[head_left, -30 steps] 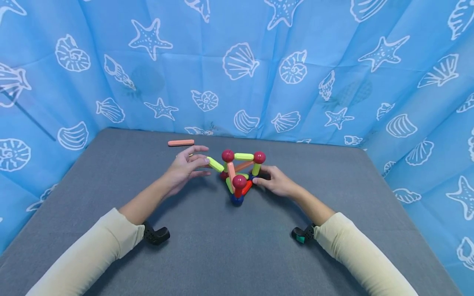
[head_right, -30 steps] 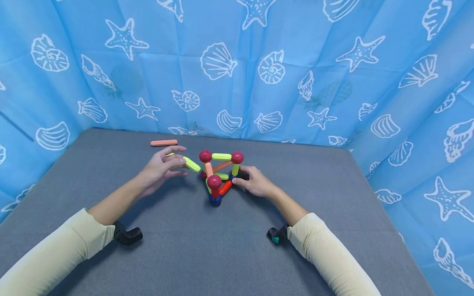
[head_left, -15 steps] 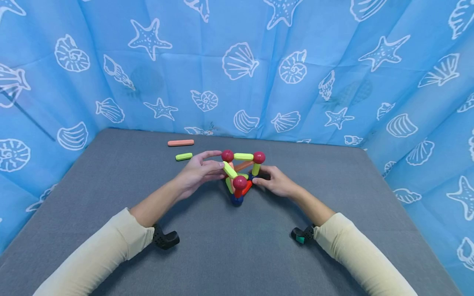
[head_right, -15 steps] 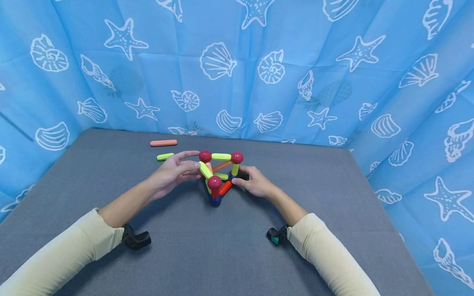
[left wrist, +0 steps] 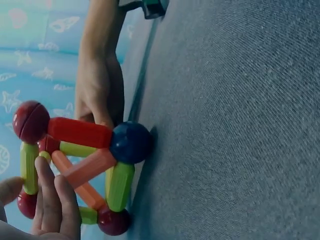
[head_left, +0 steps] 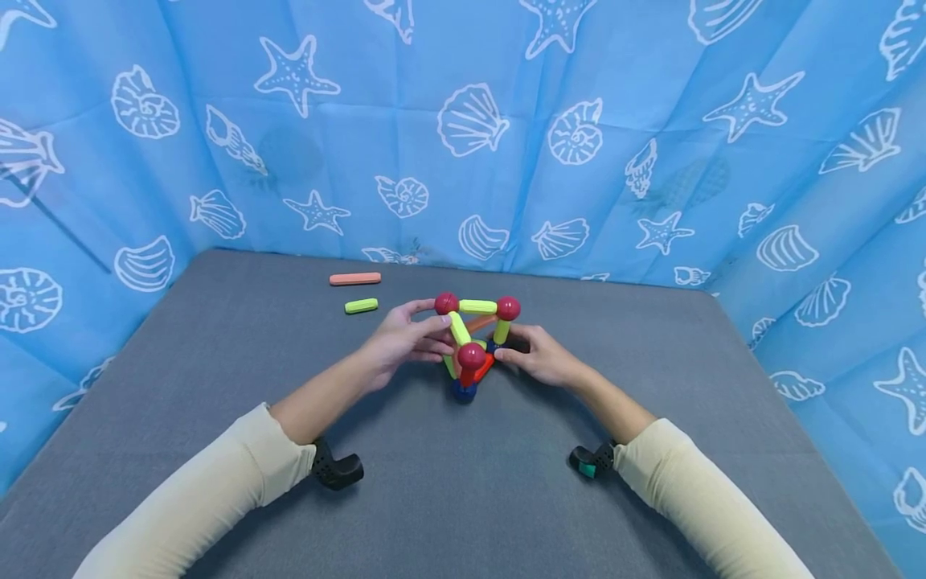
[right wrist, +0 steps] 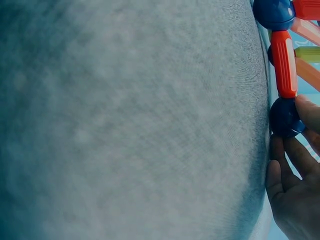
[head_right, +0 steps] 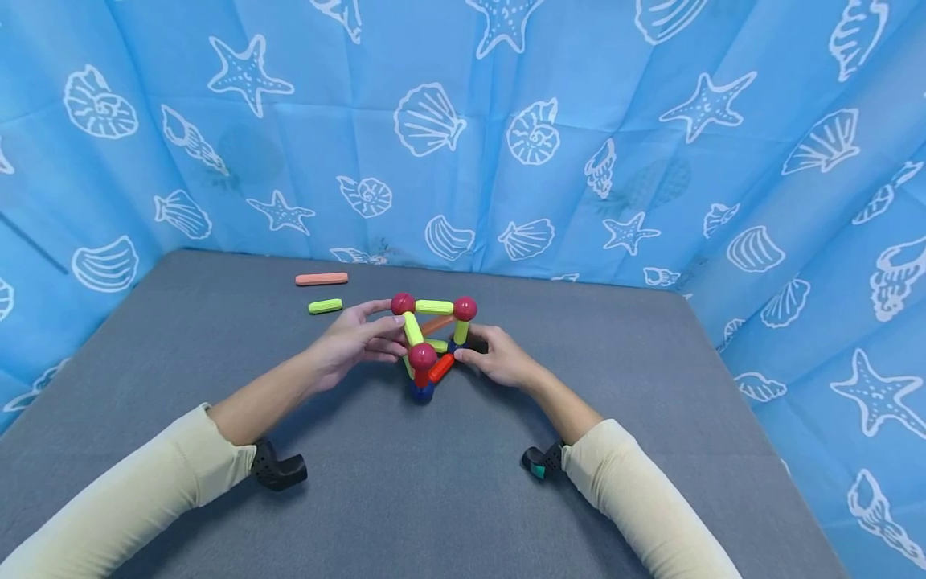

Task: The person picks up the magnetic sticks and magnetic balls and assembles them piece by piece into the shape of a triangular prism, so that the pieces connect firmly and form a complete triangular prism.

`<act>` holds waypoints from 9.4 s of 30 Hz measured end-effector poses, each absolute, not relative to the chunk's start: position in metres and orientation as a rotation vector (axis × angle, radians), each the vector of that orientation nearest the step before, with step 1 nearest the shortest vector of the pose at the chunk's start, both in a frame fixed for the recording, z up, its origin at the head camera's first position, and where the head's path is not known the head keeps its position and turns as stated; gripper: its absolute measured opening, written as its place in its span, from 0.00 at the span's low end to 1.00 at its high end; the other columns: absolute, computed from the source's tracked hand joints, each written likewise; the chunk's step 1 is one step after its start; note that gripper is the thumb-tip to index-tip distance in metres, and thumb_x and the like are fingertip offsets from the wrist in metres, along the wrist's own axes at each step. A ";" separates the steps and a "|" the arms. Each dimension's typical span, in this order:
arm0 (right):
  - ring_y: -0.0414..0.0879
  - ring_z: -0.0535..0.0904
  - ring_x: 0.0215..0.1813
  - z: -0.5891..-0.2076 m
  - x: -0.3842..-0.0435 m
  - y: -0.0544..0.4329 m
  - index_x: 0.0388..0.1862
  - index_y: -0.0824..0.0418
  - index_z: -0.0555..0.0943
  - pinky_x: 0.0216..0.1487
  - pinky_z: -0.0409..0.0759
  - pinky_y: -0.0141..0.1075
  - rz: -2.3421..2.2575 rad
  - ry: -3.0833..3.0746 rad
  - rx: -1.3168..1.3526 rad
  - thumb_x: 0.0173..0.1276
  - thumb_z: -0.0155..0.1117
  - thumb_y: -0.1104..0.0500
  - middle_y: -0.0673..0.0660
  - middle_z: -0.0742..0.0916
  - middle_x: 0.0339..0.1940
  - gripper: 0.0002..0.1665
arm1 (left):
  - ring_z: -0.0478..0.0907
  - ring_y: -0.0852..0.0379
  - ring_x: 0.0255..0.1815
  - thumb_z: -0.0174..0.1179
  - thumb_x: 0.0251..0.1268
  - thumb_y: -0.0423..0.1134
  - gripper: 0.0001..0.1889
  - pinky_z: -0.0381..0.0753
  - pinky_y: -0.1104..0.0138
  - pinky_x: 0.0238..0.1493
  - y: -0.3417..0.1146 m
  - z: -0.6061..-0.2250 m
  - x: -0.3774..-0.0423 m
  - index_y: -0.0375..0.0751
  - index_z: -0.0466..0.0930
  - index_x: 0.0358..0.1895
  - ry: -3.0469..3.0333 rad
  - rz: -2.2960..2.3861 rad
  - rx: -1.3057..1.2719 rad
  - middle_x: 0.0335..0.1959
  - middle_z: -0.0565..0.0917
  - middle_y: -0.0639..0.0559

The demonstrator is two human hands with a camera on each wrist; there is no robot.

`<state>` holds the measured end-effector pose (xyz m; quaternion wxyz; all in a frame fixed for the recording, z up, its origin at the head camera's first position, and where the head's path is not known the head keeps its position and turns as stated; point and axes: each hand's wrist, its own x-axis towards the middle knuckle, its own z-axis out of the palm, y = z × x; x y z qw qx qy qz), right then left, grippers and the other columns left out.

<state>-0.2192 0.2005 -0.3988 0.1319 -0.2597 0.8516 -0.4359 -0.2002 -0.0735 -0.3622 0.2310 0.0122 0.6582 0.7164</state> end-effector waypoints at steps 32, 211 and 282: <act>0.54 0.83 0.53 -0.381 -0.201 0.216 0.52 0.69 0.81 0.56 0.79 0.51 -1.050 2.494 -0.887 0.69 0.63 0.62 0.61 0.87 0.48 0.16 | 0.79 0.46 0.57 0.70 0.59 0.29 0.43 0.77 0.53 0.60 -0.083 -0.399 -0.220 0.42 0.57 0.75 2.420 1.328 0.718 0.60 0.78 0.41; 0.52 0.80 0.44 -0.396 -0.236 0.190 0.58 0.66 0.74 0.51 0.80 0.44 -1.374 2.369 -0.634 0.79 0.54 0.58 0.62 0.84 0.42 0.16 | 0.79 0.40 0.52 0.68 0.62 0.30 0.27 0.72 0.44 0.57 -0.206 -0.407 -0.270 0.29 0.72 0.64 2.871 1.218 0.488 0.46 0.85 0.36; 0.49 0.77 0.44 -0.402 -0.238 0.196 0.52 0.69 0.76 0.46 0.78 0.32 -1.353 2.466 -0.892 0.67 0.63 0.69 0.60 0.82 0.44 0.15 | 0.63 0.49 0.70 0.70 0.60 0.52 0.22 0.50 0.37 0.70 -0.014 -0.351 -0.198 0.51 0.82 0.56 2.959 0.808 1.566 0.59 0.79 0.52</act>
